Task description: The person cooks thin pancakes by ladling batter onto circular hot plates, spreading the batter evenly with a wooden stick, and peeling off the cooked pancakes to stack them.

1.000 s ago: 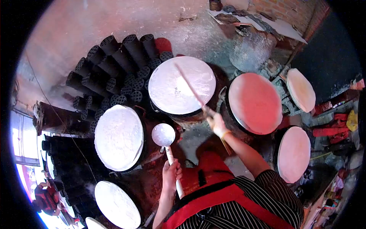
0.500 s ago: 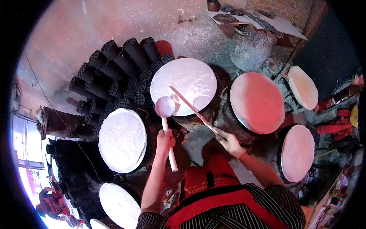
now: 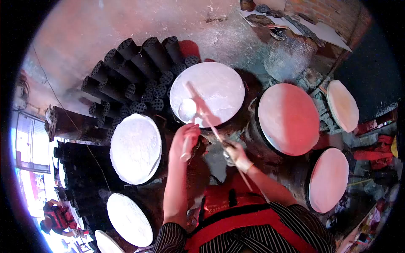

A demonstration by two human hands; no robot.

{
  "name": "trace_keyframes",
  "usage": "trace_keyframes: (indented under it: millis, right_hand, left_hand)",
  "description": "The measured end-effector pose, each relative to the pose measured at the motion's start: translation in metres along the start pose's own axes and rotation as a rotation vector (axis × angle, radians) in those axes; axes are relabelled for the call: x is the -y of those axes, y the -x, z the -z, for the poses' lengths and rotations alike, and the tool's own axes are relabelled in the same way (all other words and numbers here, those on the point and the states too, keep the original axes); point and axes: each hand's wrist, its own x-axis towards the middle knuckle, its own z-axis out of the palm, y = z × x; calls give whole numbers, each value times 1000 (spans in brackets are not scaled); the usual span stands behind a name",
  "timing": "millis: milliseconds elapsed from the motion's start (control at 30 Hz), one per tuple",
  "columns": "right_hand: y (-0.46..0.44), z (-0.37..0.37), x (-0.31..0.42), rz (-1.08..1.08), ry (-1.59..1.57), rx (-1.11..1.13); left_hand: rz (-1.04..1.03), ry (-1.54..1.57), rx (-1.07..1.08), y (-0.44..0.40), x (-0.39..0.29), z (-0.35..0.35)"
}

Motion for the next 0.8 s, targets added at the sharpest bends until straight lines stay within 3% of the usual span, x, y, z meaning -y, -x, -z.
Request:
trace_keyframes:
  millis: [33, 100, 200, 267, 333, 400, 500, 533, 600, 633, 667, 700, 800]
  right_hand:
    - [0, 8, 16, 124, 46, -9]
    - [-28, 36, 34, 482, 45, -123]
    - [-22, 55, 48, 294, 478, -205]
    - [9, 43, 30, 320, 960, -36]
    - [34, 35, 24, 289, 1249, 155]
    - [25, 47, 16, 396, 1160, 152]
    - [2, 71, 28, 521, 958, -101]
    - [-5, 74, 31, 631, 838, -214]
    - [-1, 75, 28, 768, 863, -234]
    - [10, 73, 25, 739, 984, -179]
    - [23, 68, 23, 479, 1191, -126]
    - [24, 60, 20, 441, 1090, -24]
    - [14, 21, 38, 471, 963, -143]
  left_hand:
    - [170, 196, 167, 25, 7, -16]
    - [-46, -107, 183, 44, 16, -15]
    - [-79, -62, -24, 49, 16, -14]
    - [-106, -52, -155, 54, 16, -22]
    - [-119, -34, -144, 58, 13, -12]
    - [-140, -11, -176, 60, -5, 5]
    - [-531, -527, -504, 66, -10, -25]
    - [-545, -629, -489, 62, -26, -26]
    - [-664, -829, -531, 43, -51, -42]
    - [-720, -929, -548, 31, -67, -50]
    - [-742, -973, -506, 17, -88, -54]
    - [-759, -1015, -462, -1, -112, -53]
    - [-777, -1223, -491, -58, -172, -53]
